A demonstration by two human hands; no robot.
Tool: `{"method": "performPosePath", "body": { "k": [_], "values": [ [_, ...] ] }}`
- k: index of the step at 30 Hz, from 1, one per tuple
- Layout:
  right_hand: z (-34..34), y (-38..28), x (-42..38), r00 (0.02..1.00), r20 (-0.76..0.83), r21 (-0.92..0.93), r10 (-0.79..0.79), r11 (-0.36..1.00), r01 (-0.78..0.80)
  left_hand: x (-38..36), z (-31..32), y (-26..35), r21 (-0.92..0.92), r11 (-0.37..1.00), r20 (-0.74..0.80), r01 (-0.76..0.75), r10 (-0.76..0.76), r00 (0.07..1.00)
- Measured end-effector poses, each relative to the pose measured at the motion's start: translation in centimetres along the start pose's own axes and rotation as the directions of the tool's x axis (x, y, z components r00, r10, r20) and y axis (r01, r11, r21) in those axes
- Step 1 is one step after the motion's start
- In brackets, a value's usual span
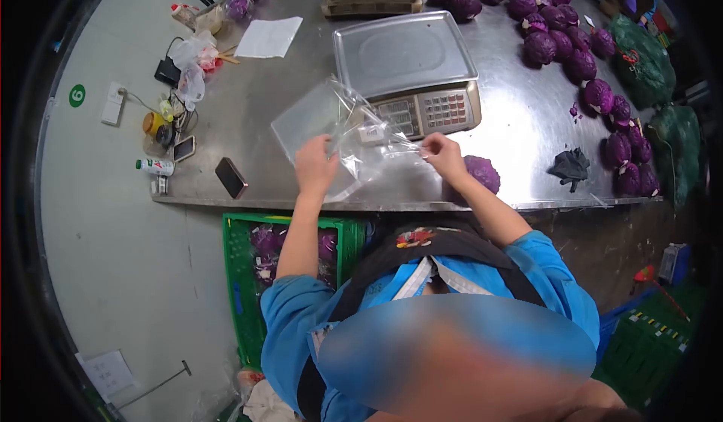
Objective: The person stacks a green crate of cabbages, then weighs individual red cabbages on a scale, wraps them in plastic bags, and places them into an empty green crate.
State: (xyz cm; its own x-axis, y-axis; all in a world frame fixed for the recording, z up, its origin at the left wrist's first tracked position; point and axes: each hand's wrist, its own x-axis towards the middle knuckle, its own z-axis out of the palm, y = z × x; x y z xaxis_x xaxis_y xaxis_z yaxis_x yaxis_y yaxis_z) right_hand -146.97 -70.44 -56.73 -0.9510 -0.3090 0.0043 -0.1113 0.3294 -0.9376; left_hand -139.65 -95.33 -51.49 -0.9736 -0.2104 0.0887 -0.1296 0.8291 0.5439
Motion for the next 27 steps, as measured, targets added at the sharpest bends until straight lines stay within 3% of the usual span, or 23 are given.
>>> {"method": "performPosePath", "body": {
  "k": [2,4,5,6,7,8,9,10,11,12,13,14,15,16,17,18,19,20,21,23,25,26,27],
  "values": [
    [-0.4,-1.4,0.8,0.994,-0.096,0.107,0.050,0.993,-0.040,0.1,-5.2,6.2,0.273,0.864,-0.452,-0.423,0.503,0.737],
    [-1.4,-8.2,1.1,0.999,-0.048,0.512,0.021,0.859,0.006,-1.7,-5.3,12.2,0.053,0.701,-0.398,-0.712,0.668,0.628],
    [-2.5,-11.3,1.2,0.954,-0.204,0.455,-0.219,0.842,0.291,-1.1,-4.2,12.3,0.044,0.695,-0.397,-0.718,0.671,0.626],
    [-3.9,-13.8,1.2,0.832,-0.334,0.354,-0.442,0.760,0.545,0.1,-2.7,12.1,-0.051,0.800,-0.049,-0.598,0.596,0.802],
    [-6.0,-15.8,1.6,0.689,-0.372,0.125,-0.622,0.702,0.701,0.7,-1.8,12.1,-0.077,0.891,0.318,-0.448,0.447,0.836],
    [-7.9,-17.0,2.4,0.512,-0.358,-0.117,-0.781,0.581,0.805,0.7,-2.0,12.5,-0.080,0.883,0.324,-0.463,0.462,0.825],
    [-9.2,-17.4,3.0,0.505,-0.372,-0.136,-0.779,0.584,0.800,0.9,-2.6,13.2,-0.312,0.864,0.550,-0.394,0.503,0.667],
    [-10.2,-17.4,3.1,0.838,-0.123,0.357,-0.532,0.764,0.538,0.6,-3.2,13.7,-0.500,0.833,0.712,-0.239,0.552,0.435],
    [-11.3,-17.1,3.1,0.914,0.281,0.662,-0.292,0.749,0.036,0.2,-4.2,14.0,-0.694,0.718,0.603,-0.059,0.624,0.497],
    [-12.4,-14.1,2.8,0.722,0.675,0.486,-0.153,0.828,-0.279,0.7,-3.9,13.2,-0.696,0.715,0.604,-0.066,0.633,0.483],
    [-11.7,-10.7,2.9,0.562,0.824,-0.033,0.068,0.997,-0.073,1.5,-2.9,12.1,-0.937,0.276,0.342,0.212,0.614,0.711],
    [-10.4,-9.1,0.8,0.450,0.888,0.152,-0.098,0.985,-0.085,2.1,-1.9,11.4,-0.911,-0.292,0.163,0.291,0.392,0.905],
    [-9.9,-11.5,-2.3,0.474,0.879,0.278,-0.047,0.858,-0.431,2.0,-1.0,11.6,-0.909,-0.293,0.166,0.297,0.401,0.901],
    [-9.4,-11.6,-3.9,0.577,0.810,0.442,-0.104,0.755,-0.484,1.3,0.1,12.0,-0.584,-0.646,0.249,0.491,0.433,0.866],
    [-9.5,-9.6,-3.3,0.756,0.576,0.677,-0.309,0.699,-0.230,0.9,1.6,12.1,-0.105,-0.832,0.304,0.544,0.494,0.815],
    [-9.7,-7.6,-2.7,0.833,0.274,0.811,-0.481,0.580,0.069,-0.1,4.4,11.0,0.020,-0.762,0.424,0.647,0.593,0.685],
    [-10.6,-9.4,-3.6,0.973,0.063,0.976,-0.224,0.219,-0.013,-1.0,7.3,10.0,0.172,-0.691,0.526,0.702,0.667,0.527],
    [-11.9,-7.1,-3.4,0.929,0.164,0.893,-0.333,-0.349,-0.283,-2.6,7.4,10.2,0.017,-0.513,0.609,0.858,0.686,0.398],
    [-11.8,-4.4,-4.7,0.914,0.269,0.859,-0.303,-0.355,-0.370,-4.1,7.4,10.5,-0.091,-0.272,0.677,0.958,0.688,0.259],
    [-10.3,-0.1,-10.4,0.866,0.499,0.821,0.038,0.298,-0.487,-3.0,7.1,10.4,-0.577,0.239,0.674,0.781,0.679,0.291],
    [-9.5,0.4,-14.6,0.888,0.456,0.459,0.069,0.836,-0.300,-0.7,8.0,9.1,-0.677,0.044,0.619,0.734,0.574,0.536],
    [-9.4,0.8,-15.9,0.963,0.270,0.250,0.026,0.963,-0.096,-1.0,9.9,8.9,-0.676,0.039,0.617,0.735,0.576,0.536],
    [-10.4,2.4,-15.8,0.980,0.010,-0.247,0.196,0.951,-0.188,-2.1,12.9,8.5,-0.694,0.134,0.707,0.708,0.313,0.634]
  ]
}}
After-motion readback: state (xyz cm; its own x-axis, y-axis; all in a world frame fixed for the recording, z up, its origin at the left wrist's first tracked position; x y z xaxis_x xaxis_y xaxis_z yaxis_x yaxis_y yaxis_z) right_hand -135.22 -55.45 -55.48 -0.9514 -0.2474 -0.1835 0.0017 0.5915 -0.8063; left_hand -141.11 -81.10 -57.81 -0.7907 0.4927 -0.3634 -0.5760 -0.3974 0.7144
